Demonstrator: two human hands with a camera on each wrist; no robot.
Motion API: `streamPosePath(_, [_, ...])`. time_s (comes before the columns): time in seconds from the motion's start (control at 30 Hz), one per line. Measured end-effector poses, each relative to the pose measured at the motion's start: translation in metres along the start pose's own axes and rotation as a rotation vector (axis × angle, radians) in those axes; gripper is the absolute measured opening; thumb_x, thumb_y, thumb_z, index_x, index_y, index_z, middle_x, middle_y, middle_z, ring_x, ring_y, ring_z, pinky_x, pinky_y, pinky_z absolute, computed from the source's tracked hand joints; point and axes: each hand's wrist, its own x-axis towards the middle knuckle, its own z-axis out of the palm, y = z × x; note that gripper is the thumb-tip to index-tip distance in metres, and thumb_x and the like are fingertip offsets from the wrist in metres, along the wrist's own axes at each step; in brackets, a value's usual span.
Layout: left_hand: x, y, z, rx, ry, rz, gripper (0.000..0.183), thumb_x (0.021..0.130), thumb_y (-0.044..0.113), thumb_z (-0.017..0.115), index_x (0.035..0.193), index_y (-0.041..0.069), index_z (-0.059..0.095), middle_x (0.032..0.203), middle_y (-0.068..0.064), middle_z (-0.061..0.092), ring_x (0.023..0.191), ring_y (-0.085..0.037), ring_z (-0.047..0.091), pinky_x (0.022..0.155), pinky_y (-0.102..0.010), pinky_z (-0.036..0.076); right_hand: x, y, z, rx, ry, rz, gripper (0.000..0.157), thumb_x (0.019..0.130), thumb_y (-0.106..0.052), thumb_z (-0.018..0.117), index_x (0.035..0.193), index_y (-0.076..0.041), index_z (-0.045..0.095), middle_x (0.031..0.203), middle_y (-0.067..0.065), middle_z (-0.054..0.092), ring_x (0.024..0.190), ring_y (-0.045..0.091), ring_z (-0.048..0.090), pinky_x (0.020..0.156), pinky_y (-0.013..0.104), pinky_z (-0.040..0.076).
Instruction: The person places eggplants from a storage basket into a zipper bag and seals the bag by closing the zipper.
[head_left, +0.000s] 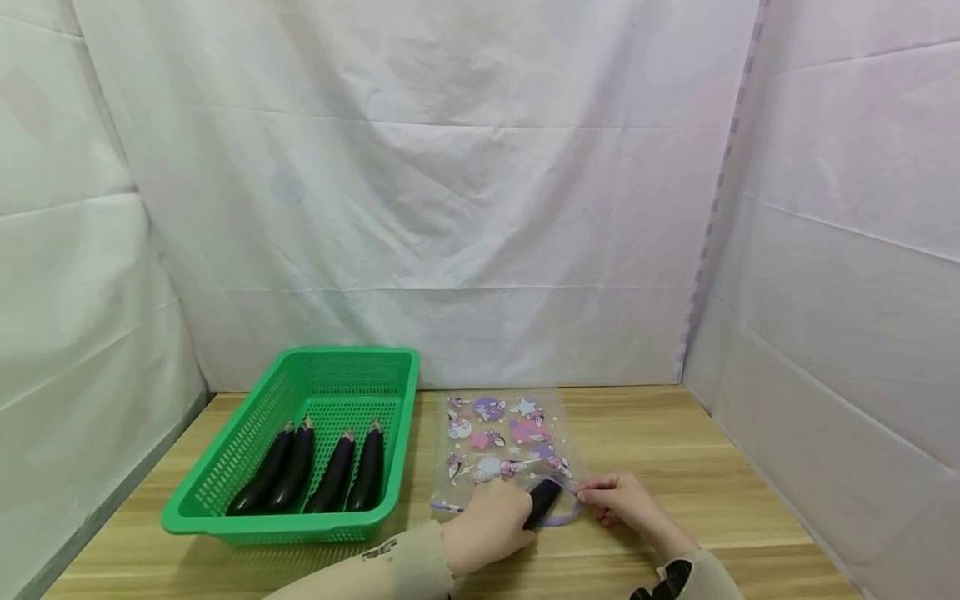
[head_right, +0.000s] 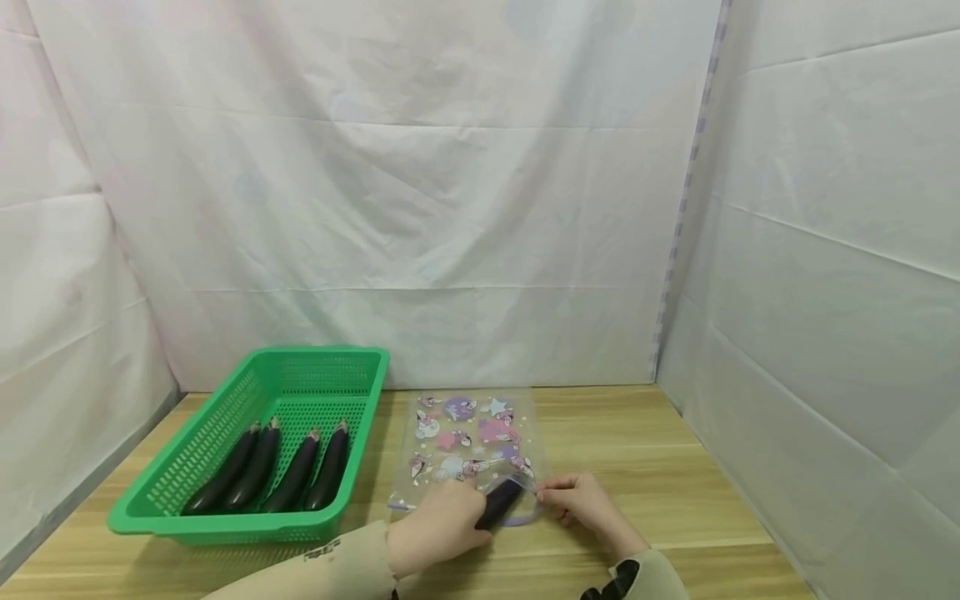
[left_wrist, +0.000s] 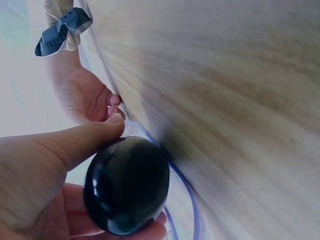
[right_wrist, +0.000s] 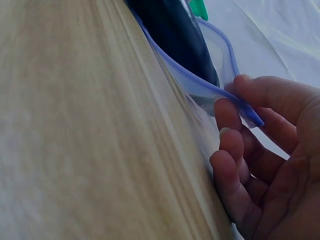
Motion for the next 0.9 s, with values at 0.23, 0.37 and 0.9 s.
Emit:
streamPosePath(0.23, [-0.005,0.0,-0.001,0.007,0.004,0.01,0.051,0.061,0.042,0.074,0.091,0.004,0.061,0.076,-0.003,0.055,0.062,-0.018,0.055,0.046,-0.029,0.043,0.002,0.001,-0.001,-0.007,-0.01,-0.027,0.028,0.076,-0.025,0.066,0.091,-0.002,0.068,0.06,0.0,0.055,0.054,0.011,0.05,0.047,0.027,0.045])
streamPosePath(0.37, [-0.014,0.001,-0.004,-0.008,0.003,0.055,0.062,0.06,0.032,0.075,0.111,0.003,0.056,0.088,-0.004,0.056,0.071,-0.018,0.056,0.054,-0.028,0.045,-0.001,0.0,-0.002,0.0,-0.04,-0.05,0.022,0.078,-0.025,0.065,0.089,-0.006,0.069,0.061,-0.002,0.056,0.053,0.01,0.051,0.047,0.027,0.045])
streamPosePath(0.9, [-0.033,0.011,-0.015,0.081,0.059,0.306,0.041,0.071,0.017,0.066,0.11,0.011,0.059,0.105,-0.007,0.054,0.095,-0.017,0.052,0.074,-0.028,0.045,0.001,0.003,-0.002,-0.021,-0.016,-0.017,0.03,0.077,-0.026,0.065,0.093,-0.001,0.067,0.063,0.001,0.057,0.056,0.012,0.05,0.049,0.029,0.045])
